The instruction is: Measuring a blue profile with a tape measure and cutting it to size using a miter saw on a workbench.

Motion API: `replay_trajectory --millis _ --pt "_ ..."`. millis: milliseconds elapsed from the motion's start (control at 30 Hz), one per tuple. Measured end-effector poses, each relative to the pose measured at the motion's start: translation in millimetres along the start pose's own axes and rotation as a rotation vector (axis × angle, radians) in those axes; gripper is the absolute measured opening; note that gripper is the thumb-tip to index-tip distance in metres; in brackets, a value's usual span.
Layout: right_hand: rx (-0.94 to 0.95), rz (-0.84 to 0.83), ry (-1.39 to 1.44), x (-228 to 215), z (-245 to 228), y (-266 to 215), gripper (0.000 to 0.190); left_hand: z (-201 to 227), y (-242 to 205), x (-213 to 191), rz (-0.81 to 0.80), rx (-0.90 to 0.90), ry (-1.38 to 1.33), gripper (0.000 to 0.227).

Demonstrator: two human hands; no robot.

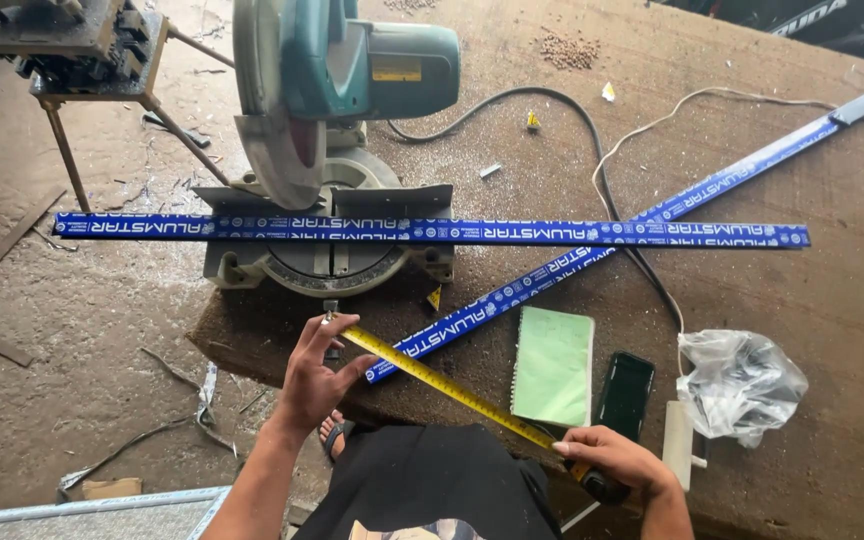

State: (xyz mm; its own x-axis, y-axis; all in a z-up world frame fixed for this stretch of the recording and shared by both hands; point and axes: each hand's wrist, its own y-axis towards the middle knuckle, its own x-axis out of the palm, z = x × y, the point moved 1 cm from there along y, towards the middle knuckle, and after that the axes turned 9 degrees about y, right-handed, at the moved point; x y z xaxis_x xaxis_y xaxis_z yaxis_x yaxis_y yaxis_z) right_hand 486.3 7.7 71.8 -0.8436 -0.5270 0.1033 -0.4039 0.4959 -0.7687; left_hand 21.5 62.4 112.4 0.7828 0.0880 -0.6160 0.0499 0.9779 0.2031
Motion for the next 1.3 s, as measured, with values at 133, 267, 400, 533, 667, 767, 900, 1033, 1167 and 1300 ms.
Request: replay_trajectory --millis 133,267,400,533,667,767,900,1033,1167,1300 --pt "-0.028 -0.012 0.073 -3 2 2 0.035 1 0 -1 0.008 -0.036 -0.008 0.061" --pt "0.032 0.017 0.089 1 -2 2 0.033 -3 -1 -1 -0.007 -0.081 -0.009 0.063" --pt "0.113 0.042 0.181 8 0 3 0.029 -4 -2 -1 -0.017 -0.087 -0.007 0.064" --pt "0.138 0.041 0.241 11 3 5 0.028 -5 0 0 -0.006 -0.072 -0.016 0.063" --pt "0.117 0.029 0.286 10 6 9 0.029 -3 3 -1 -0.028 -0.116 -0.002 0.064" --pt "0.139 0.039 0.298 13 3 8 0.028 -3 3 1 -0.035 -0.147 -0.003 0.065" --pt "0.162 0.015 0.272 7 12 19 0.031 -5 4 1 -0.035 -0.168 -0.005 0.065" --pt "0.159 -0.002 0.309 8 11 18 0.031 -6 4 0 -0.027 -0.133 0.017 0.063" --pt "0.138 0.0 0.322 7 11 16 0.029 -7 4 2 -0.03 -0.145 0.018 0.062" --pt "0.111 -0.023 0.204 2 14 16 0.031 -4 5 2 -0.036 -0.168 0.021 0.064"
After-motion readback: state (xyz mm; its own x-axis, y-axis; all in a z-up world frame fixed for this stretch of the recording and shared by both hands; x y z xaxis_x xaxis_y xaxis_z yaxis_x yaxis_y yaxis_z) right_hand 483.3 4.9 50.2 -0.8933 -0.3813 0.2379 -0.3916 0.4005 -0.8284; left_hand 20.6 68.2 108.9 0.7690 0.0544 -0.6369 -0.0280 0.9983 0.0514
